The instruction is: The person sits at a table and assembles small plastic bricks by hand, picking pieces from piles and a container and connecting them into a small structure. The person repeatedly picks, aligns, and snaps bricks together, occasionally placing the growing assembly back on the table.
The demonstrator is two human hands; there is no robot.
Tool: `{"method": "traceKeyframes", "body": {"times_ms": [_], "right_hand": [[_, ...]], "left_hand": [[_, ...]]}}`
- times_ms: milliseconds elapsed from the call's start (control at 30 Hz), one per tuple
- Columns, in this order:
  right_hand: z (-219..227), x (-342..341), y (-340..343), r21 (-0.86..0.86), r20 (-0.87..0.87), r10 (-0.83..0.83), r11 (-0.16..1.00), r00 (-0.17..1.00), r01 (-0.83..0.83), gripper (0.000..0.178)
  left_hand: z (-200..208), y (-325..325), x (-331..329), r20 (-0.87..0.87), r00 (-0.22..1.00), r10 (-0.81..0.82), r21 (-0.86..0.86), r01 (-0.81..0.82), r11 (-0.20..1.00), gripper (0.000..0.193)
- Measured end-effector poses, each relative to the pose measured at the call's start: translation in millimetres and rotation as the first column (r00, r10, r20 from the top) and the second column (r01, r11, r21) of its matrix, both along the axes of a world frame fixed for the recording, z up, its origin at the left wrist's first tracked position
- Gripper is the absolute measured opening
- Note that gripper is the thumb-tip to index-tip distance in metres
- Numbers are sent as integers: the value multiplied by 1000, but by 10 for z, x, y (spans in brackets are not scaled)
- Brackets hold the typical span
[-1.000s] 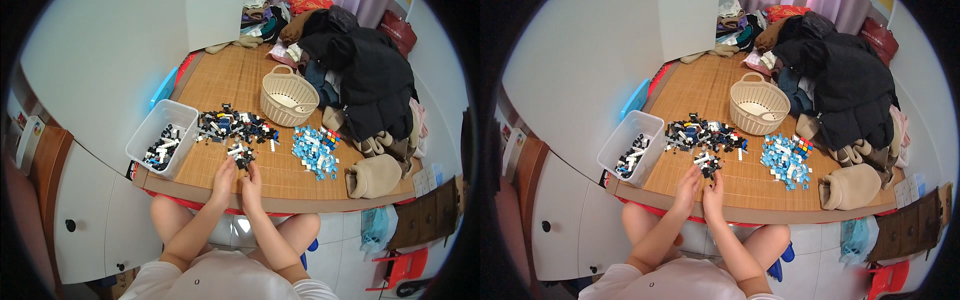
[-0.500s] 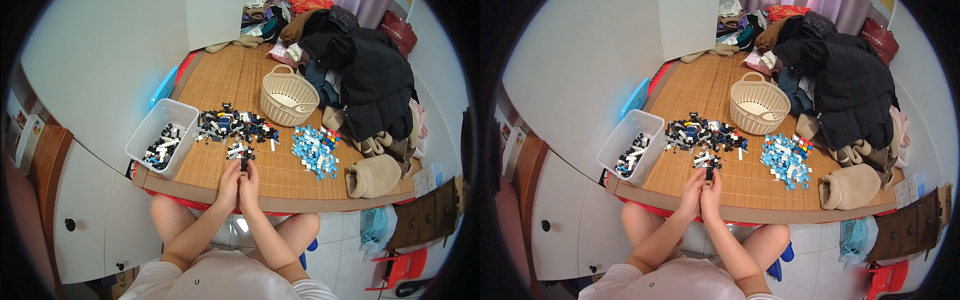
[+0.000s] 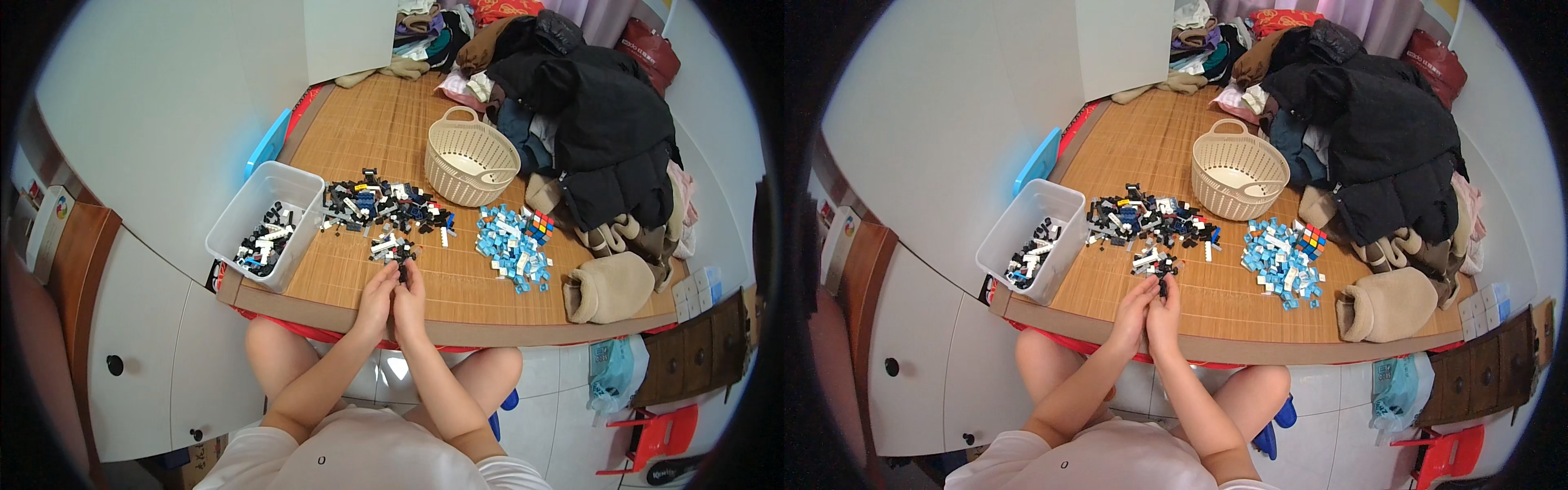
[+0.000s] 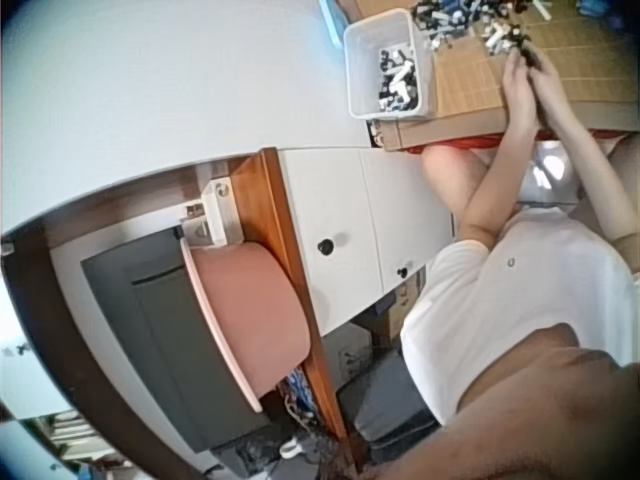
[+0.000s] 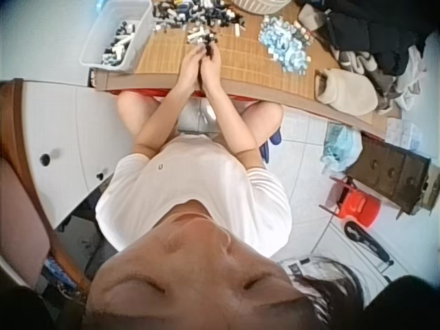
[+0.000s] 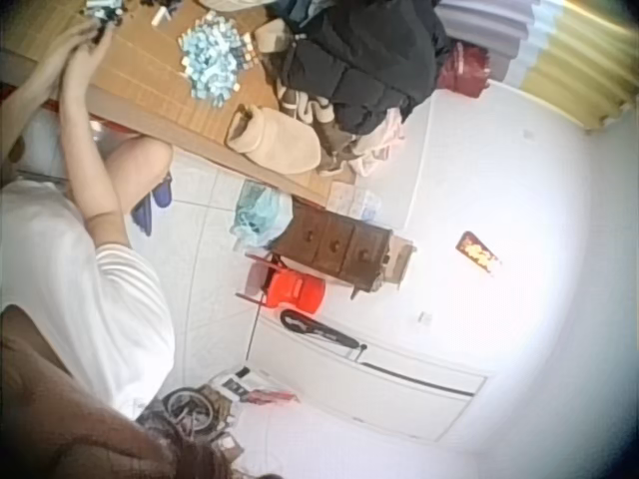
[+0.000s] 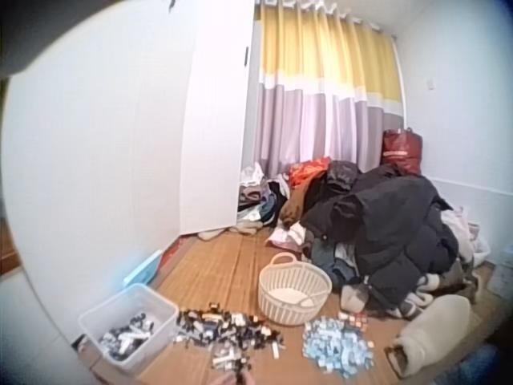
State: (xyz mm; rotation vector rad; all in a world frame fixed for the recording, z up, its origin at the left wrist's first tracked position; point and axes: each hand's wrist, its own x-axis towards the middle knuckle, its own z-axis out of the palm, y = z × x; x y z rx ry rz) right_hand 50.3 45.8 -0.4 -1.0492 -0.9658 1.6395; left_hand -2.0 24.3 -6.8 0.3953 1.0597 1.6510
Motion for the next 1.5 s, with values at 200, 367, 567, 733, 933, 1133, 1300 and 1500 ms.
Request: {"method": "traceKeyframes", "body": {"times_ms": [200,367,567,733,933,1133,1300,1500], "right_hand": [[81,-15,-64,112,29,19,993,999,-22,50],[27,-32,-36,81,-30,19,997,999,-16,53],[-50,11,-39,141,-33,-35,989,999,40,53],[-104,165,58,226,20,-100,970,995,93,55],[-324,128,176,251,196,-114,966,974,62,55],[-430,-7,182,304,301,-110,952,947,14,52],[-275,-22,117,189,120,-51,982,992,28,52],[-220,-16,72,246,70,-66,968,995,47,53]], "left_hand": [[24,-46,10,103,995,8,57,-14,998,44],[30,-56,23,101,994,42,80,-50,996,45],[29,-82,22,33,998,55,44,-56,997,45],[-32,-121,-52,-96,990,107,58,-101,993,47],[-21,-55,-51,-107,993,53,24,-51,998,48],[81,19,64,0,999,38,-1,-38,999,45],[60,6,95,63,997,48,6,-48,999,44],[117,-45,133,54,997,48,53,-51,997,43]]}}
